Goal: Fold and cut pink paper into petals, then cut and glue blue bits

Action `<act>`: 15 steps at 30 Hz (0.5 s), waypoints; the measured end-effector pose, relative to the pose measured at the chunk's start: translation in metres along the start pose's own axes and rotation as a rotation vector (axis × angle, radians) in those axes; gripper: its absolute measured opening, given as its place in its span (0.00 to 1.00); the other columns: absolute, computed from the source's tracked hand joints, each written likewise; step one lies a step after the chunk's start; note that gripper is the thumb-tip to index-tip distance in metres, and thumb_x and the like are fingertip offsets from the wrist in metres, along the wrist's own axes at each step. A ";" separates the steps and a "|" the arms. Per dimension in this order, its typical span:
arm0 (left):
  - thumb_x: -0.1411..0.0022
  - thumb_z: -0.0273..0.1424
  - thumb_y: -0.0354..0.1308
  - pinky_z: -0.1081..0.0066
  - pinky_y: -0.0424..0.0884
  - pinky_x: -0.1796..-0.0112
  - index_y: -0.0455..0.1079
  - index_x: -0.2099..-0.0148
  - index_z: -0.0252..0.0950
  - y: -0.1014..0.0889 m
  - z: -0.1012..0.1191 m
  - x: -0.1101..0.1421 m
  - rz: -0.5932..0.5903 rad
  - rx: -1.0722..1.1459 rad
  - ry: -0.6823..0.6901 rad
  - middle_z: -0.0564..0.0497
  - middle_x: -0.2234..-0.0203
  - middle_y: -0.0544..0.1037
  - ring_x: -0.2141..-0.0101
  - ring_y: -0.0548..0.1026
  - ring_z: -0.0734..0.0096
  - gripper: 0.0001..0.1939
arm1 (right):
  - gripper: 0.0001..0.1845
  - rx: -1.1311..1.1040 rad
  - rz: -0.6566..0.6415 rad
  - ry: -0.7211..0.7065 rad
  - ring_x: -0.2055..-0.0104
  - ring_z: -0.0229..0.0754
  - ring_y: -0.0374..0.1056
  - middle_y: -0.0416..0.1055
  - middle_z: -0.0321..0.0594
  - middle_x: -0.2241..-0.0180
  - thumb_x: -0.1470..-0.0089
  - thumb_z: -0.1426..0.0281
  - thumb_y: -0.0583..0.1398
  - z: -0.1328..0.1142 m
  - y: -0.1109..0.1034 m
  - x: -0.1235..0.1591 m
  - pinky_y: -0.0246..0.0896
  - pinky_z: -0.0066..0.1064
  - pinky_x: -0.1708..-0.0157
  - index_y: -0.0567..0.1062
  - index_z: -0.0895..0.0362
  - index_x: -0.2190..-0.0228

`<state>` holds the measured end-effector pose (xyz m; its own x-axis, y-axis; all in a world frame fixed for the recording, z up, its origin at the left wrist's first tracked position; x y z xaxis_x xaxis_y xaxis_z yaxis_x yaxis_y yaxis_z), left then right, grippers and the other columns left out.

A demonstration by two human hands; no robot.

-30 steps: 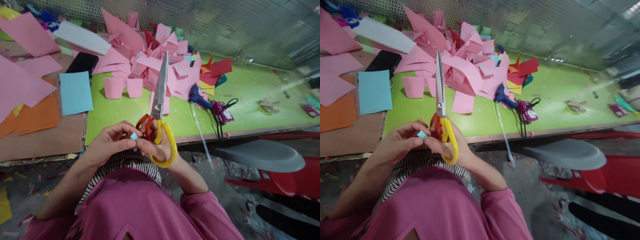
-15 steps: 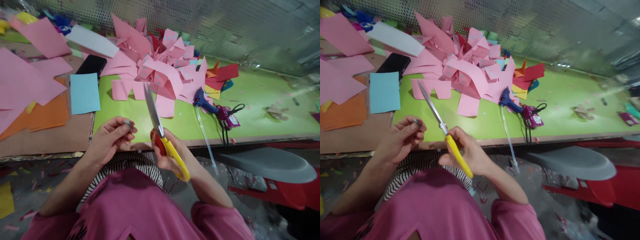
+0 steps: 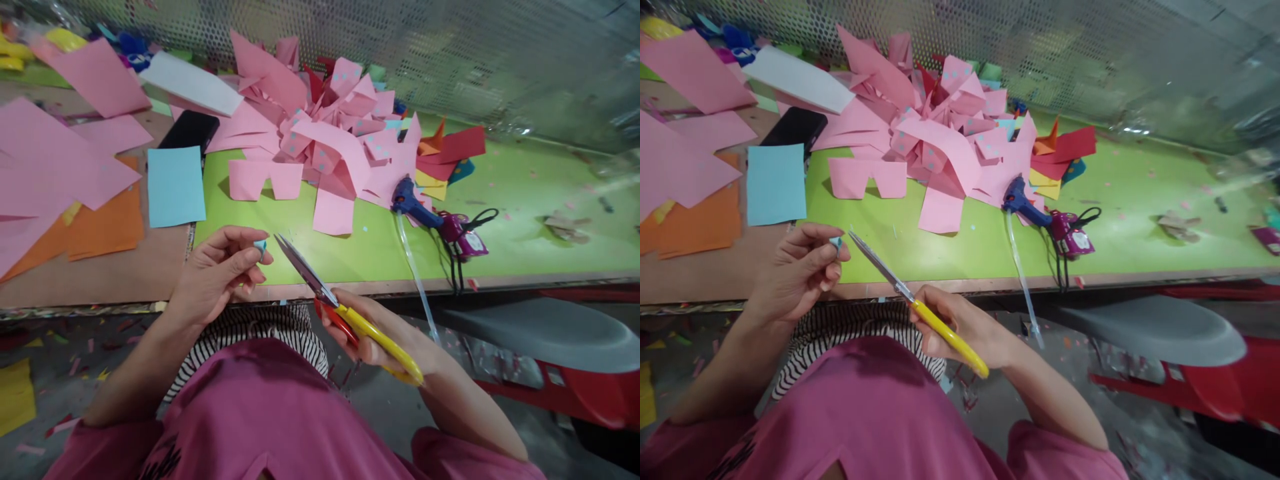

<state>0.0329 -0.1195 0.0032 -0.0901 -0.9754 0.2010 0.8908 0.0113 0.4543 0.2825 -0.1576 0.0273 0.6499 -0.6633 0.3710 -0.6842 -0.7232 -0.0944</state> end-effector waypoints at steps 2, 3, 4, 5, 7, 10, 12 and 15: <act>0.50 0.35 0.74 0.87 0.64 0.85 0.78 0.62 0.37 -0.001 0.000 0.000 0.008 -0.026 0.005 0.54 0.76 0.81 0.81 0.75 0.80 0.14 | 0.32 -0.078 -0.006 0.023 0.74 0.31 0.53 0.59 0.32 0.70 0.46 0.38 0.59 -0.004 0.002 0.002 0.54 0.23 0.80 0.65 0.55 0.63; 0.50 0.34 0.73 0.87 0.64 0.85 0.78 0.62 0.37 -0.001 -0.001 0.000 0.007 -0.032 0.010 0.54 0.76 0.81 0.81 0.75 0.80 0.13 | 0.32 -0.110 -0.013 0.036 0.74 0.31 0.53 0.59 0.32 0.70 0.46 0.38 0.59 -0.005 0.002 0.003 0.54 0.22 0.81 0.65 0.55 0.63; 0.50 0.34 0.73 0.86 0.64 0.85 0.78 0.62 0.37 -0.001 -0.001 0.000 0.006 -0.035 0.015 0.54 0.76 0.81 0.81 0.76 0.80 0.13 | 0.32 -0.121 -0.033 0.051 0.74 0.31 0.53 0.59 0.31 0.70 0.46 0.39 0.59 -0.006 0.002 0.003 0.55 0.23 0.80 0.65 0.55 0.63; 0.49 0.33 0.72 0.86 0.64 0.85 0.78 0.62 0.38 -0.001 -0.001 0.000 0.006 -0.038 0.020 0.54 0.76 0.81 0.81 0.76 0.80 0.12 | 0.30 -0.123 -0.064 0.065 0.75 0.31 0.53 0.60 0.31 0.71 0.45 0.40 0.60 -0.006 0.001 0.004 0.56 0.23 0.80 0.65 0.55 0.63; 0.49 0.32 0.72 0.86 0.64 0.85 0.78 0.62 0.38 -0.001 -0.001 0.000 0.008 -0.043 0.026 0.55 0.76 0.81 0.81 0.76 0.80 0.11 | 0.28 -0.116 -0.110 0.095 0.74 0.31 0.54 0.61 0.31 0.70 0.45 0.42 0.61 -0.003 -0.001 0.004 0.57 0.24 0.79 0.66 0.54 0.63; 0.50 0.33 0.72 0.85 0.63 0.86 0.78 0.63 0.38 0.000 0.000 0.000 -0.001 -0.045 0.027 0.55 0.78 0.80 0.82 0.75 0.79 0.12 | 0.27 -0.136 -0.110 0.120 0.74 0.31 0.55 0.62 0.31 0.70 0.46 0.44 0.63 0.003 -0.003 0.005 0.58 0.24 0.79 0.66 0.53 0.62; 0.50 0.33 0.73 0.85 0.64 0.86 0.78 0.63 0.38 0.001 0.001 0.000 -0.010 -0.050 0.029 0.55 0.78 0.80 0.82 0.75 0.79 0.12 | 0.27 -0.180 -0.092 0.121 0.74 0.31 0.55 0.62 0.31 0.70 0.47 0.47 0.65 0.007 -0.002 0.006 0.58 0.23 0.78 0.66 0.54 0.62; 0.50 0.34 0.73 0.84 0.66 0.85 0.78 0.63 0.37 0.001 0.000 0.001 -0.018 -0.071 0.038 0.54 0.78 0.81 0.82 0.76 0.78 0.12 | 0.23 -0.226 -0.090 0.182 0.74 0.32 0.56 0.62 0.31 0.70 0.44 0.49 0.64 0.011 0.000 0.007 0.58 0.23 0.79 0.66 0.54 0.62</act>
<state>0.0339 -0.1201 0.0035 -0.0909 -0.9829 0.1598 0.9186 -0.0208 0.3947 0.2908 -0.1638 0.0193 0.6557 -0.5381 0.5296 -0.6958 -0.7029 0.1474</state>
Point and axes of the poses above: each hand's wrist, its own x-axis away from the middle knuckle, its own y-axis out of the palm, z = x × y, the point moved 1 cm from there along -x, towards the middle knuckle
